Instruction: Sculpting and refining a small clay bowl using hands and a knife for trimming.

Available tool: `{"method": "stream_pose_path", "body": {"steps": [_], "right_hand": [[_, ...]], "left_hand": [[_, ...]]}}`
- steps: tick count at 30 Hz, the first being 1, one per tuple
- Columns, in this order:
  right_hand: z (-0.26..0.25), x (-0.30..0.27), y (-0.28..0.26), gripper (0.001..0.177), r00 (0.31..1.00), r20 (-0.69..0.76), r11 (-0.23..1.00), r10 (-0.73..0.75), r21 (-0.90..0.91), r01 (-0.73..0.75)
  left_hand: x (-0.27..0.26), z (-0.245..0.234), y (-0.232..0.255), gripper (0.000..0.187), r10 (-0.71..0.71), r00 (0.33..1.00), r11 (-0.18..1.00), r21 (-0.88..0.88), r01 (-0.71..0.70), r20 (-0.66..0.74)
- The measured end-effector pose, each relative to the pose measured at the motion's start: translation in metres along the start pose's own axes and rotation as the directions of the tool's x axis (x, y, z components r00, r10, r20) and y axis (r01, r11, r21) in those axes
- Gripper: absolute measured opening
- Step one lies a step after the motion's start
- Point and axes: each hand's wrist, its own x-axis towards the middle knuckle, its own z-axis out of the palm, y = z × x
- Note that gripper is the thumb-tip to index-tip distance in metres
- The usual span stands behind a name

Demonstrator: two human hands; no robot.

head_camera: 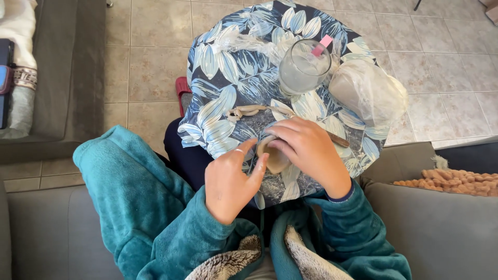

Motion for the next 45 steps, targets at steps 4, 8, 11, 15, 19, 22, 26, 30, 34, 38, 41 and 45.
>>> {"method": "stream_pose_path", "body": {"steps": [4,8,11,15,19,22,26,30,34,38,41,45], "right_hand": [[0.007,-0.006,0.005,0.042,0.999,-0.039,0.998,-0.003,0.056,0.005],[0.016,-0.026,-0.009,0.043,0.983,-0.139,0.991,0.118,0.079,-0.108],[0.029,-0.031,-0.014,0.050,0.982,-0.184,0.999,0.037,0.020,-0.033],[0.041,-0.027,-0.022,0.056,0.985,-0.167,0.993,0.052,0.115,-0.033],[0.041,-0.030,-0.010,0.055,0.990,-0.132,0.978,-0.044,0.199,0.070],[0.032,-0.029,-0.011,0.053,0.987,-0.161,0.994,0.008,0.107,0.010],[0.033,-0.032,-0.003,0.053,0.975,-0.215,0.993,0.045,0.118,-0.020],[0.037,-0.029,-0.006,0.053,0.975,-0.222,0.990,0.023,0.141,0.008],[0.037,-0.022,-0.014,0.053,0.974,-0.215,0.982,-0.068,0.159,0.104],[0.034,-0.019,-0.007,0.053,0.964,-0.221,0.973,-0.151,0.137,0.183],[0.031,-0.022,-0.008,0.049,0.975,-0.207,0.976,-0.079,0.181,0.118],[0.030,-0.024,-0.007,0.048,0.968,-0.252,0.989,-0.010,0.141,0.047]], "left_hand": [[0.008,0.025,-0.028,0.063,0.159,0.987,0.985,-0.066,-0.161,-0.031],[0.014,0.042,-0.030,0.070,0.192,0.981,0.962,-0.190,-0.194,-0.029],[0.018,0.049,-0.033,0.072,0.064,0.996,0.967,-0.251,-0.045,0.068],[0.017,0.055,-0.042,0.076,0.013,0.996,0.971,-0.239,0.009,0.094],[0.018,0.052,-0.043,0.081,-0.031,0.988,0.974,-0.218,0.064,0.151],[0.018,0.052,-0.042,0.077,0.068,0.994,0.953,-0.299,-0.040,0.083],[0.017,0.052,-0.040,0.076,0.067,0.994,0.961,-0.272,-0.042,0.082],[0.014,0.055,-0.041,0.079,0.084,0.993,0.968,-0.243,-0.063,0.078],[0.014,0.058,-0.045,0.082,0.079,0.995,0.969,-0.239,-0.061,0.067],[0.020,0.053,-0.039,0.087,0.070,0.995,0.971,-0.234,-0.052,0.069],[0.018,0.054,-0.036,0.084,0.014,0.996,0.967,-0.256,0.010,0.091],[0.017,0.057,-0.040,0.080,0.033,0.997,0.949,-0.315,-0.011,0.068]]}}
